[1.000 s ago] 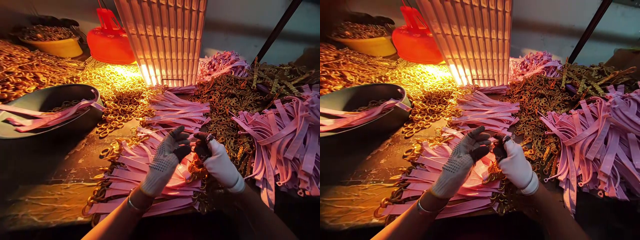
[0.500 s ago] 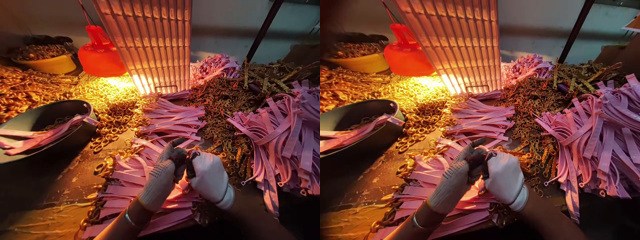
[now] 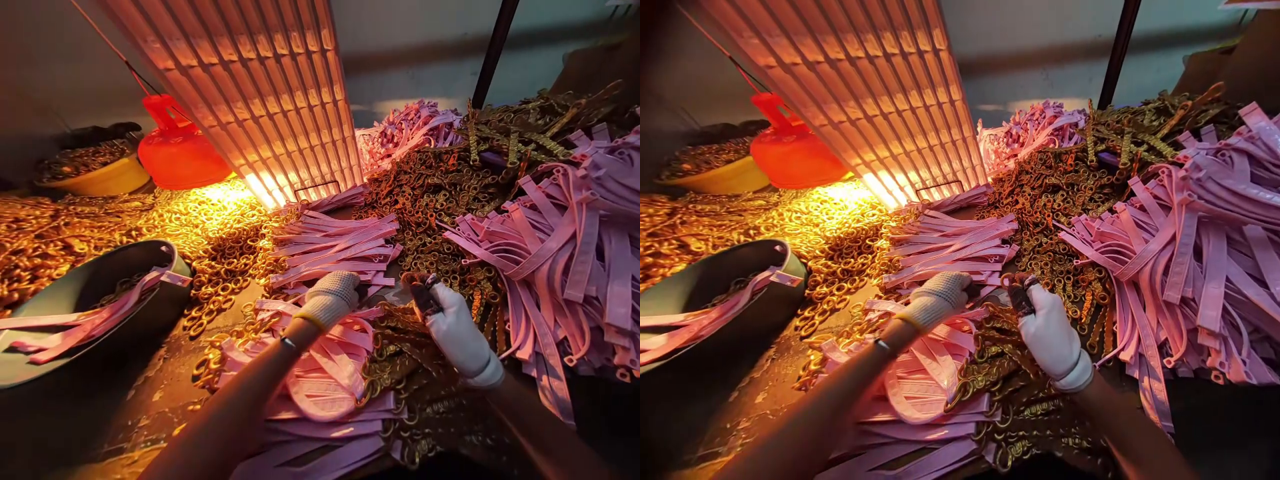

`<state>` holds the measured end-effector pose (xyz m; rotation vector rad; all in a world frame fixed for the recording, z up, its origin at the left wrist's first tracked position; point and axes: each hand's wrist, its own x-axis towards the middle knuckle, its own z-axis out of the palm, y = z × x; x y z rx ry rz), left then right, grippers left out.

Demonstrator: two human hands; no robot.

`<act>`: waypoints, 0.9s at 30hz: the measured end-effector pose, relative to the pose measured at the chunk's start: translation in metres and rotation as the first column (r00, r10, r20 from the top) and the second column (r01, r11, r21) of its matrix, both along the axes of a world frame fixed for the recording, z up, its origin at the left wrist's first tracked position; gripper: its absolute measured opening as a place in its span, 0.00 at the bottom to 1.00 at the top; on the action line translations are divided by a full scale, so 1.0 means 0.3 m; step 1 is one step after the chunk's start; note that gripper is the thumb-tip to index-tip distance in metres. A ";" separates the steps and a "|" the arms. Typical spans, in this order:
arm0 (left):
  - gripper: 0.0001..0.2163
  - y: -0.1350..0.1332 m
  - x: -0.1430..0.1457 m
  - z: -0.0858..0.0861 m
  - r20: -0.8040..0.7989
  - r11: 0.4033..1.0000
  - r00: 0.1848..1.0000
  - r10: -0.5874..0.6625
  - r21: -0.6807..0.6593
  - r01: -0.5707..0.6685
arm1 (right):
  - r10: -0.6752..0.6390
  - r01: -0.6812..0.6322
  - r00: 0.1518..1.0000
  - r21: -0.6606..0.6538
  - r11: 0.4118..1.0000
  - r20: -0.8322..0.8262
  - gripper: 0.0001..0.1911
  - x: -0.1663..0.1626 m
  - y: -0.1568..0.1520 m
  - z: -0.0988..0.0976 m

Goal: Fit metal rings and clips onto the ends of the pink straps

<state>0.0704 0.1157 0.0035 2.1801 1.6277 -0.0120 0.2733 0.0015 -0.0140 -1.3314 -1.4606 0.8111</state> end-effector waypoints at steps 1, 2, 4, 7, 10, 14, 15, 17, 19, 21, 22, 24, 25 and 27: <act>0.01 0.010 0.019 -0.021 -0.014 1.000 1.000 -0.010 -0.008 0.010 | 0.014 -0.014 1.000 -0.010 1.000 -0.004 0.21 0.002 0.004 -0.017; 0.02 0.010 0.037 -0.040 -0.020 1.000 1.000 -0.023 -0.012 0.023 | 0.025 -0.025 1.000 -0.023 0.999 -0.004 0.22 0.000 0.007 -0.032; 0.06 -0.006 0.063 -0.070 -0.006 0.998 0.998 -0.059 -0.016 0.059 | 0.036 -0.036 0.999 -0.052 0.998 0.002 0.21 -0.009 0.011 -0.052; 0.07 -0.034 0.068 -0.082 0.044 0.991 0.991 -0.124 -0.036 0.126 | 0.062 -0.060 0.998 -0.099 0.993 0.008 0.18 -0.022 0.017 -0.054; 0.04 -0.046 0.047 -0.052 0.096 0.983 0.979 -0.180 -0.025 0.183 | 0.093 -0.088 0.994 -0.099 0.991 0.049 0.18 -0.022 0.016 -0.027; 0.08 -0.087 -0.004 0.010 0.272 0.988 0.951 -0.146 -0.006 0.153 | 0.120 -0.117 0.950 -0.029 0.993 0.288 0.22 -0.029 0.005 0.026; 0.09 -0.105 -0.021 0.022 0.381 0.993 0.921 -0.086 -0.040 0.110 | 0.131 -0.130 0.925 -0.026 0.991 0.357 0.21 -0.037 0.004 0.038; 0.09 -0.143 -0.052 0.036 0.595 0.983 0.798 0.092 -0.182 0.023 | 0.162 -0.155 0.854 -0.054 0.986 0.495 0.18 -0.062 0.006 0.060; 0.09 -0.177 -0.074 0.037 0.705 0.936 0.650 0.285 -0.351 -0.030 | 0.191 -0.161 0.759 -0.104 0.981 0.623 0.15 -0.094 0.014 0.077; 0.10 -0.200 -0.085 0.028 0.740 0.887 0.538 0.404 -0.460 -0.033 | 0.200 -0.150 0.660 -0.135 0.980 0.724 0.13 -0.124 0.024 0.091; 0.11 -0.208 -0.086 0.022 0.751 0.875 0.503 0.428 -0.484 -0.022 | 0.197 -0.143 0.614 -0.138 0.980 0.764 0.12 -0.138 0.028 0.097; 0.14 -0.216 -0.086 0.006 0.772 0.875 0.474 0.424 -0.484 0.005 | 0.189 -0.139 0.532 -0.134 0.981 0.825 0.12 -0.161 0.035 0.105; 0.17 -0.218 -0.086 -0.002 0.777 0.879 0.474 0.415 -0.477 0.013 | 0.186 -0.139 0.496 -0.134 0.981 0.848 0.12 -0.172 0.037 0.108; 0.19 -0.217 -0.089 -0.013 0.777 0.878 0.476 0.413 -0.479 0.020 | 0.185 -0.137 0.437 -0.138 0.981 0.880 0.13 -0.189 0.040 0.108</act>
